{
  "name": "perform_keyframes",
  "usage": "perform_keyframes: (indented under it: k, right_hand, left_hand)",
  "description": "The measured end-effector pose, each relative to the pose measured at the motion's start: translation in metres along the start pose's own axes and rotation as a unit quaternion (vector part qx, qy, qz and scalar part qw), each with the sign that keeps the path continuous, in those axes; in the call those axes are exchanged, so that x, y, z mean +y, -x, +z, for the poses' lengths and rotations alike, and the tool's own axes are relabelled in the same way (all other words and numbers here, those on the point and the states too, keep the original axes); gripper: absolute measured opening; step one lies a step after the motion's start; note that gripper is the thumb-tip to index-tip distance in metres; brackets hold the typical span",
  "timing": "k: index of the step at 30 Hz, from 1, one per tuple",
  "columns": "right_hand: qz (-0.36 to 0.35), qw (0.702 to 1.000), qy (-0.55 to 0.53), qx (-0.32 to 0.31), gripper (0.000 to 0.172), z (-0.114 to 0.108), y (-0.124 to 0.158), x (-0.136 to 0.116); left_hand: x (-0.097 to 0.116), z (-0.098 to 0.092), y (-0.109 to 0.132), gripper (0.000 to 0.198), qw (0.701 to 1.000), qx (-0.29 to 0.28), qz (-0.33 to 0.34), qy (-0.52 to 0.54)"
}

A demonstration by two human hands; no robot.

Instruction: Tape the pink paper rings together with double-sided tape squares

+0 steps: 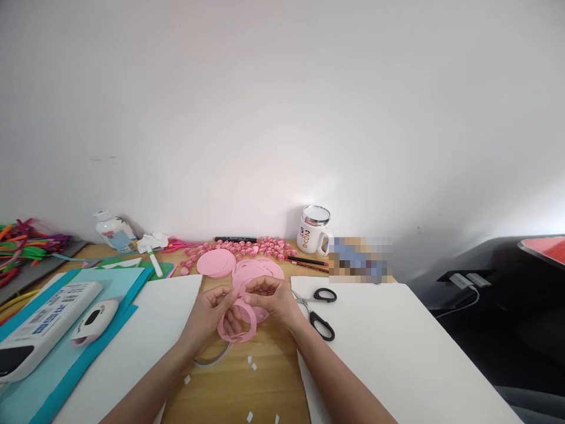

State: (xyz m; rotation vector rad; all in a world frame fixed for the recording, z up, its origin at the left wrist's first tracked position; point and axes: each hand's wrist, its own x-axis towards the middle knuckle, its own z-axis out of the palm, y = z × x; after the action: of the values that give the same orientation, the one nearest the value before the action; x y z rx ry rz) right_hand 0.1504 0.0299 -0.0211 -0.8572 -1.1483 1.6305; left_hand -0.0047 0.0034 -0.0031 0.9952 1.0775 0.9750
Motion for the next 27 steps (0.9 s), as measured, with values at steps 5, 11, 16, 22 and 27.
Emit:
perform_keyframes:
  k: [5, 11, 16, 22, 27]
  right_hand:
    - [0.019, 0.999, -0.026, 0.004, 0.033, 0.0011, 0.0011, -0.0015]
    - [0.013, 0.999, -0.036, 0.015, 0.031, -0.0019, -0.0011, 0.0038]
    - [0.006, 0.998, -0.022, 0.051, 0.030, -0.0029, -0.0015, 0.0055]
    - [-0.009, 0.998, 0.028, 0.058, 0.024, -0.0016, -0.0011, 0.0043]
    - [-0.027, 0.996, 0.035, 0.072, 0.023, -0.0005, -0.0010, 0.0023]
  left_hand:
    - [0.0009, 0.0006, -0.0003, 0.034, 1.000, 0.010, -0.011, 0.007]
    - [0.0013, 0.0004, -0.0003, 0.033, 1.000, 0.003, -0.003, -0.008]
    - [0.0022, -0.0009, 0.0000, 0.031, 0.999, 0.023, 0.014, -0.041]
    - [0.0032, -0.0003, 0.0016, 0.035, 0.999, 0.015, 0.008, -0.043]
    - [-0.0006, -0.0029, -0.0020, 0.029, 0.998, 0.031, 0.031, -0.051]
